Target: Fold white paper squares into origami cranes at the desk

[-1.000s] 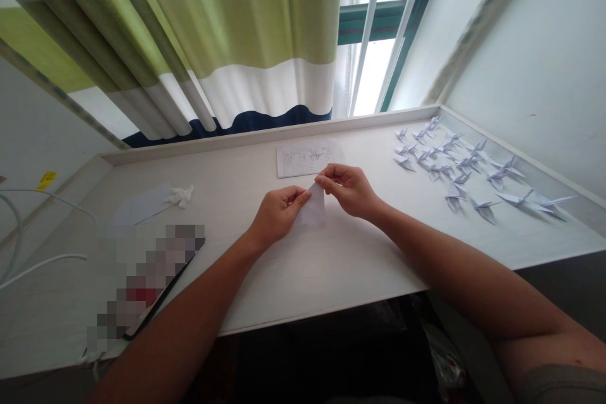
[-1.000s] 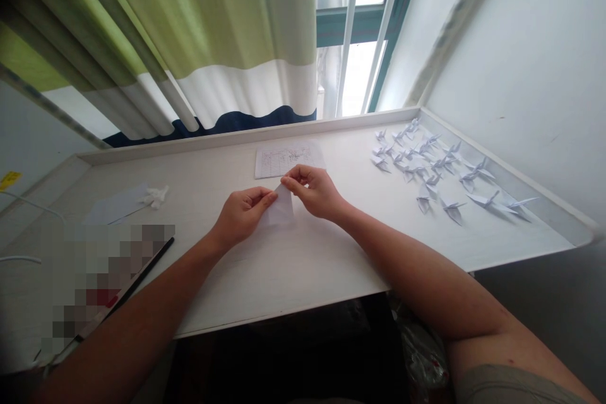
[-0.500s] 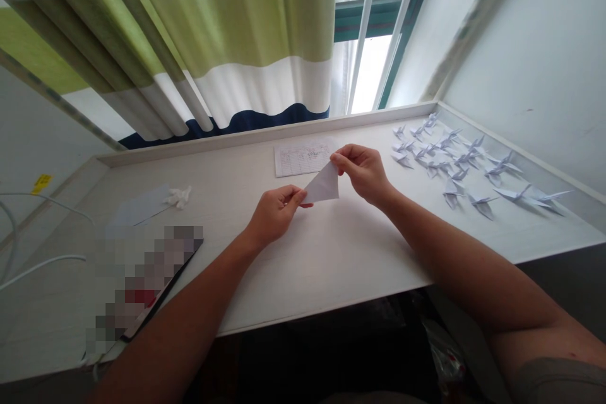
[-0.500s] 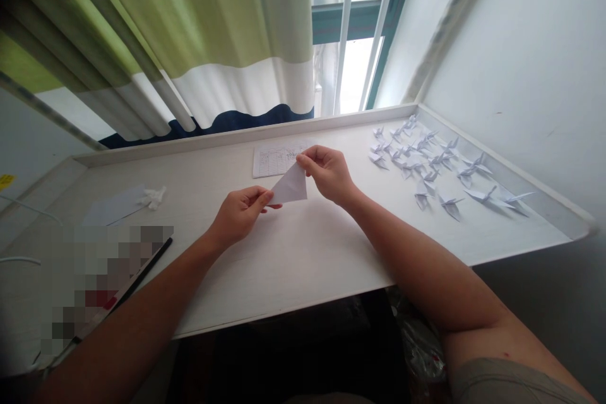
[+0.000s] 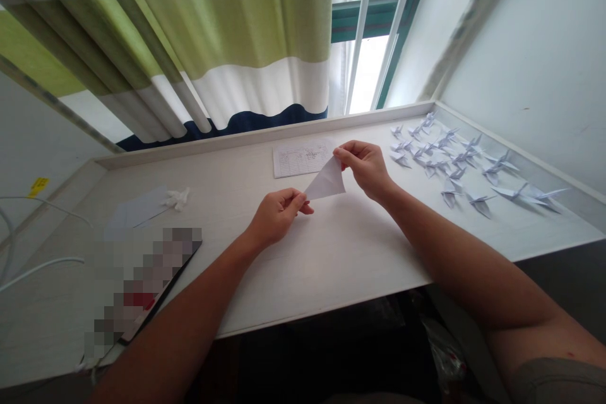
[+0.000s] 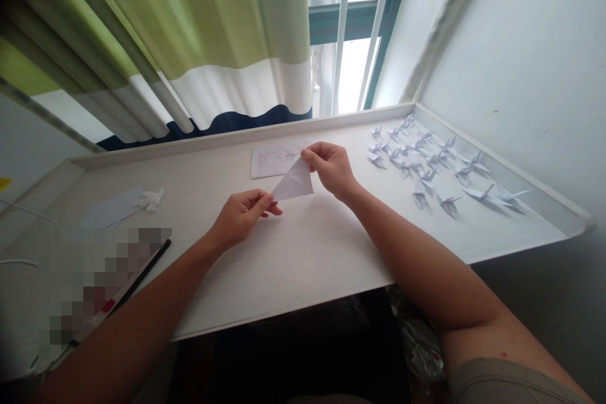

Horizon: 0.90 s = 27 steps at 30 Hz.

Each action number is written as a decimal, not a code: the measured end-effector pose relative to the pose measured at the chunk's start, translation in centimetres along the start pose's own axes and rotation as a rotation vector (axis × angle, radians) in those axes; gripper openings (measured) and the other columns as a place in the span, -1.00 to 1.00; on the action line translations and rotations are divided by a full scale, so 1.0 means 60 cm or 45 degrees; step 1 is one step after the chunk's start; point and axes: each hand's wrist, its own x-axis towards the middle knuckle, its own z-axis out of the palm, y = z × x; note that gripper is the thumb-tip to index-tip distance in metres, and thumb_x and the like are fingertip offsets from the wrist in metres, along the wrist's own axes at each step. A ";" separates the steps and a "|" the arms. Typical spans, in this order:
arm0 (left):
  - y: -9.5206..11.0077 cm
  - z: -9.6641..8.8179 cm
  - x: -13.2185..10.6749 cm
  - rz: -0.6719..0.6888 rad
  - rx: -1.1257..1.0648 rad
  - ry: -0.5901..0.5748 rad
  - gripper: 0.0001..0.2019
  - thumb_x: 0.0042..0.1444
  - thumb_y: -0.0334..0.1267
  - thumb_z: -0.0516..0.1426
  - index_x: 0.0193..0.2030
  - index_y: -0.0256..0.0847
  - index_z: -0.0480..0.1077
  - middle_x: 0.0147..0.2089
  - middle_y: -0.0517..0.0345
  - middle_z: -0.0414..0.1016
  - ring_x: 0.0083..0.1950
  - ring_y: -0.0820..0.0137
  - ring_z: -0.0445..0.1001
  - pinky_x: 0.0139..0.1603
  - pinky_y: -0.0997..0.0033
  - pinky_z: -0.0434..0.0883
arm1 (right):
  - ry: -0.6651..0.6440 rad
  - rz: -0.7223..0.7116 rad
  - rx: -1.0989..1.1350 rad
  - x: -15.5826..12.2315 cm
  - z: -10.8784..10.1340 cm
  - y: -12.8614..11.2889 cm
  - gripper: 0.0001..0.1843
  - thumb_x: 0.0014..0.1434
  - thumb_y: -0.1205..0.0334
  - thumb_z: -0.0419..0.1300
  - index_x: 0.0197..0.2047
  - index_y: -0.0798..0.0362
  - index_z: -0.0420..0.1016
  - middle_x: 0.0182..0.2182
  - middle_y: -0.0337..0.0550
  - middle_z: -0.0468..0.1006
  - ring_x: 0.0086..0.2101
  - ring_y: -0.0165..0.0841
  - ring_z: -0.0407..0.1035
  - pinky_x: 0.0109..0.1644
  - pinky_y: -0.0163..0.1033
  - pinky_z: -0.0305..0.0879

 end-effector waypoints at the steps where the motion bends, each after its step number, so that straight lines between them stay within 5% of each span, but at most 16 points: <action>1: -0.001 0.000 0.000 -0.001 -0.021 -0.004 -0.65 0.36 0.03 0.16 -0.22 -0.21 0.58 -0.22 -0.02 0.75 -0.19 0.20 0.70 -0.14 0.22 0.55 | -0.019 0.027 -0.006 0.001 -0.001 0.002 -0.66 0.07 -0.05 0.51 -0.42 0.05 0.61 -0.52 -0.23 0.53 -0.47 -0.41 0.36 -0.37 -0.26 0.36; 8: -0.004 0.001 0.005 -0.025 -0.163 -0.036 -0.66 0.36 0.02 0.15 -0.23 -0.22 0.55 -0.25 -0.04 0.74 -0.19 0.20 0.73 -0.17 0.24 0.56 | -0.100 0.122 -0.079 0.001 -0.004 0.005 -0.53 0.15 -0.17 0.45 -0.50 0.06 0.55 -0.61 -0.26 0.43 -0.54 -0.46 0.28 -0.44 -0.29 0.25; 13: -0.003 0.001 0.004 -0.062 -0.191 -0.033 -0.69 0.37 -0.11 0.08 -0.22 -0.25 0.57 -0.22 -0.08 0.74 -0.23 0.21 0.73 -0.24 0.26 0.56 | 0.016 0.045 -0.157 -0.002 -0.002 -0.003 -0.55 0.21 0.03 0.40 -0.62 0.05 0.47 -0.69 -0.27 0.38 -0.59 -0.48 0.20 -0.47 -0.30 0.17; 16: -0.003 -0.001 0.001 0.028 -0.124 0.018 -0.78 0.27 -0.21 0.16 -0.05 -0.26 0.56 -0.14 -0.07 0.74 -0.17 0.22 0.73 -0.21 0.28 0.59 | 0.126 0.071 -0.177 -0.003 -0.001 -0.008 -0.56 0.19 0.16 0.36 -0.66 0.04 0.42 -0.73 -0.29 0.33 -0.63 -0.49 0.14 -0.52 -0.31 0.10; 18: -0.005 -0.001 0.001 0.108 -0.050 0.092 -0.65 0.20 -0.24 0.25 0.12 -0.24 0.52 -0.08 -0.05 0.73 -0.09 0.20 0.73 -0.21 0.30 0.60 | 0.162 0.094 -0.185 -0.003 0.000 -0.011 -0.57 0.18 0.20 0.35 -0.67 0.04 0.41 -0.74 -0.29 0.32 -0.64 -0.49 0.13 -0.54 -0.31 0.08; 21: -0.011 -0.002 0.004 0.171 0.039 0.191 -0.52 0.19 -0.16 0.33 0.24 -0.19 0.51 -0.03 -0.05 0.72 -0.03 0.18 0.72 -0.23 0.32 0.63 | 0.155 0.099 -0.181 -0.004 0.002 -0.013 -0.57 0.19 0.21 0.33 -0.68 0.04 0.41 -0.75 -0.29 0.32 -0.64 -0.49 0.13 -0.54 -0.31 0.09; 27: -0.025 -0.005 0.007 0.284 0.040 0.256 -0.61 0.32 -0.02 0.28 0.14 -0.22 0.62 -0.07 -0.07 0.75 -0.11 0.21 0.74 -0.22 0.29 0.69 | 0.118 0.101 -0.173 -0.005 0.004 -0.008 -0.55 0.21 0.18 0.34 -0.67 0.04 0.41 -0.75 -0.29 0.33 -0.65 -0.50 0.14 -0.54 -0.33 0.12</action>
